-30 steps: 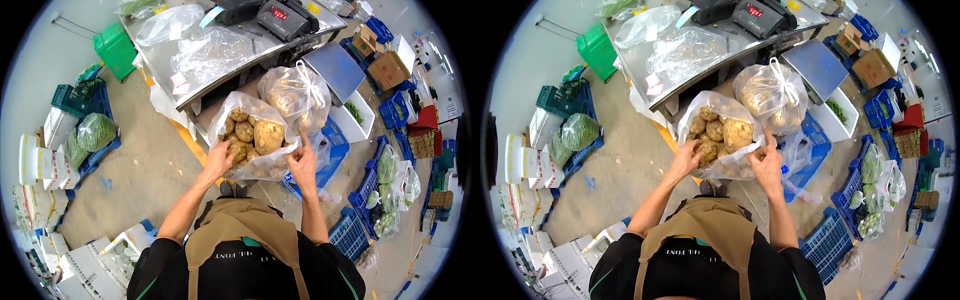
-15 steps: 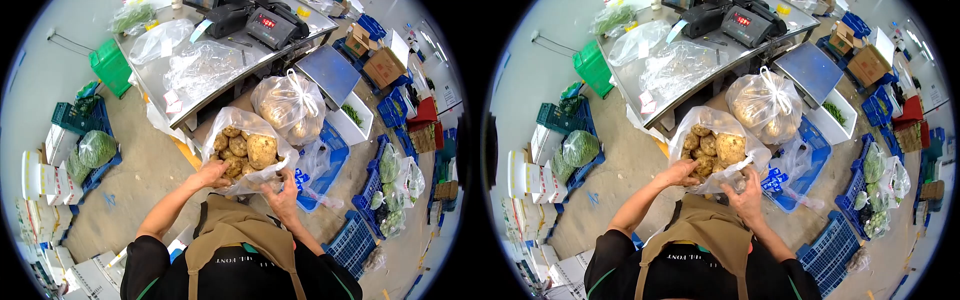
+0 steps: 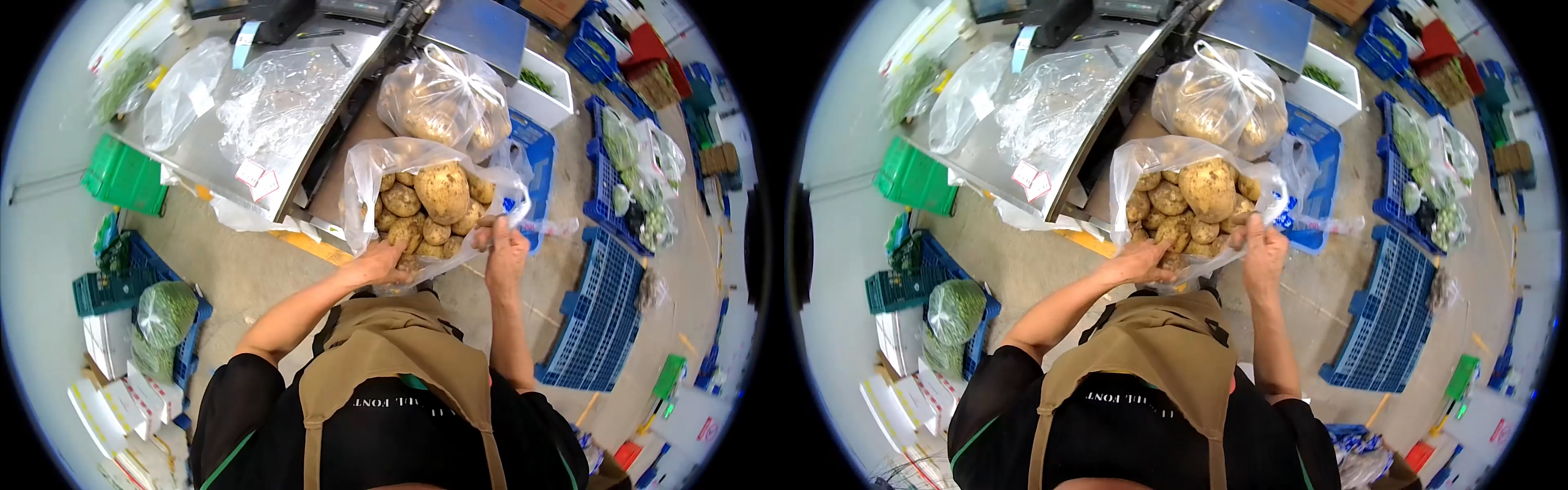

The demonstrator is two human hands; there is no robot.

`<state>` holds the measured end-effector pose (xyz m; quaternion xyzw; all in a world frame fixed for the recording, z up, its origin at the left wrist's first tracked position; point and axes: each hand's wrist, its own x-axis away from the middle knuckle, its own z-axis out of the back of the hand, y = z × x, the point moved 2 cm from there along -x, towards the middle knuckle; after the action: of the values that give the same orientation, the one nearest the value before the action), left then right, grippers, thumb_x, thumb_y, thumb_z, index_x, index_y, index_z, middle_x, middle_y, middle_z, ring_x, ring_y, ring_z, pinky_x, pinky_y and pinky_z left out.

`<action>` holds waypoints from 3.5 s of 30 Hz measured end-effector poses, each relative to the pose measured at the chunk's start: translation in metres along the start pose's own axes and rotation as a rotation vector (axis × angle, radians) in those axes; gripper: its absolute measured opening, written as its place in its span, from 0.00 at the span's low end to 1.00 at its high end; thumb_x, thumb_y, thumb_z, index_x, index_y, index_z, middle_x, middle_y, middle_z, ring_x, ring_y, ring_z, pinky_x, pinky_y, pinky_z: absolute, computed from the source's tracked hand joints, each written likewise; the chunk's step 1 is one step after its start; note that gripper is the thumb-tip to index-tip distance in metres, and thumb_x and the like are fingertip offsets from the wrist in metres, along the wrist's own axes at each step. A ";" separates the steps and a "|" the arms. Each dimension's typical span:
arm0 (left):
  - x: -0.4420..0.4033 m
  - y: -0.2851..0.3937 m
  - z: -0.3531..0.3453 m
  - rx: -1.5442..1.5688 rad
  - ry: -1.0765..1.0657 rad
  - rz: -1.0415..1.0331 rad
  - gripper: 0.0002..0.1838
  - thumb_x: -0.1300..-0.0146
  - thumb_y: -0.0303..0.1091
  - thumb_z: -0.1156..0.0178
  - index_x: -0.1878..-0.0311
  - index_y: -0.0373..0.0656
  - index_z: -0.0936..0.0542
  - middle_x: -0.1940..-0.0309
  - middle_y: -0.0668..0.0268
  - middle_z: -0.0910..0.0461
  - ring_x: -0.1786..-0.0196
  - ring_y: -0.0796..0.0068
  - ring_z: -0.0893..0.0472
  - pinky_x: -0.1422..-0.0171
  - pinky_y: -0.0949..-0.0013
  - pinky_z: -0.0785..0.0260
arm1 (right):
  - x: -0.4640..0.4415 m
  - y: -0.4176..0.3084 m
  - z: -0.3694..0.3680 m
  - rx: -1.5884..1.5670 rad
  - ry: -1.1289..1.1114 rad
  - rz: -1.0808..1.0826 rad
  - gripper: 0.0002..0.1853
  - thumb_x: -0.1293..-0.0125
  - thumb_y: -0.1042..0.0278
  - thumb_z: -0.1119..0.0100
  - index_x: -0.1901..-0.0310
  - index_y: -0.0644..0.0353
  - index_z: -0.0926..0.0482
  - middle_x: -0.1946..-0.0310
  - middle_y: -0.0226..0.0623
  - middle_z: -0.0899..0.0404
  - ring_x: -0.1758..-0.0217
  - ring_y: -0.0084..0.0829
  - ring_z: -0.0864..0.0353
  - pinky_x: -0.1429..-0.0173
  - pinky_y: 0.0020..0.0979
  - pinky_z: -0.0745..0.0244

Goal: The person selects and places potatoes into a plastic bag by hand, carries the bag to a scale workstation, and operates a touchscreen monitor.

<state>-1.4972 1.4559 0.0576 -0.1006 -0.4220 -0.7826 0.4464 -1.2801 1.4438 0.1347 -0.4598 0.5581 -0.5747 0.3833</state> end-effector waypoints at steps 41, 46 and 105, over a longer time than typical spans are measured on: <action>-0.013 -0.037 0.055 -0.480 0.430 -0.485 0.45 0.69 0.33 0.25 0.40 0.48 0.31 0.41 0.61 0.33 0.37 0.58 0.35 0.33 0.52 0.45 | 0.008 -0.042 0.048 0.303 0.207 0.121 0.15 0.36 0.61 0.40 0.66 0.68 0.21 0.82 0.25 0.29 0.79 0.17 0.34 0.75 0.22 0.40; -0.033 -0.013 0.091 -0.615 0.341 -0.474 0.46 0.70 0.32 0.24 0.39 0.59 0.30 0.37 0.61 0.39 0.34 0.56 0.41 0.31 0.50 0.49 | 0.012 -0.090 0.002 0.986 0.677 0.867 0.14 0.39 0.70 0.40 0.57 0.73 0.24 0.70 0.39 0.23 0.67 0.33 0.23 0.62 0.29 0.28; -0.002 -0.015 0.018 -0.390 0.517 -0.283 0.60 0.69 0.47 0.23 0.30 0.52 0.46 0.34 0.55 0.45 0.29 0.49 0.50 0.32 0.32 0.58 | 0.040 0.012 -0.017 -0.034 0.003 -0.013 0.23 0.45 0.75 0.39 0.48 0.77 0.29 0.53 0.44 0.23 0.49 0.31 0.24 0.43 0.30 0.31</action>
<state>-1.5112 1.4748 0.0595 0.0768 -0.1476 -0.9022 0.3979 -1.3088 1.4099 0.1277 -0.4691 0.5650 -0.5684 0.3710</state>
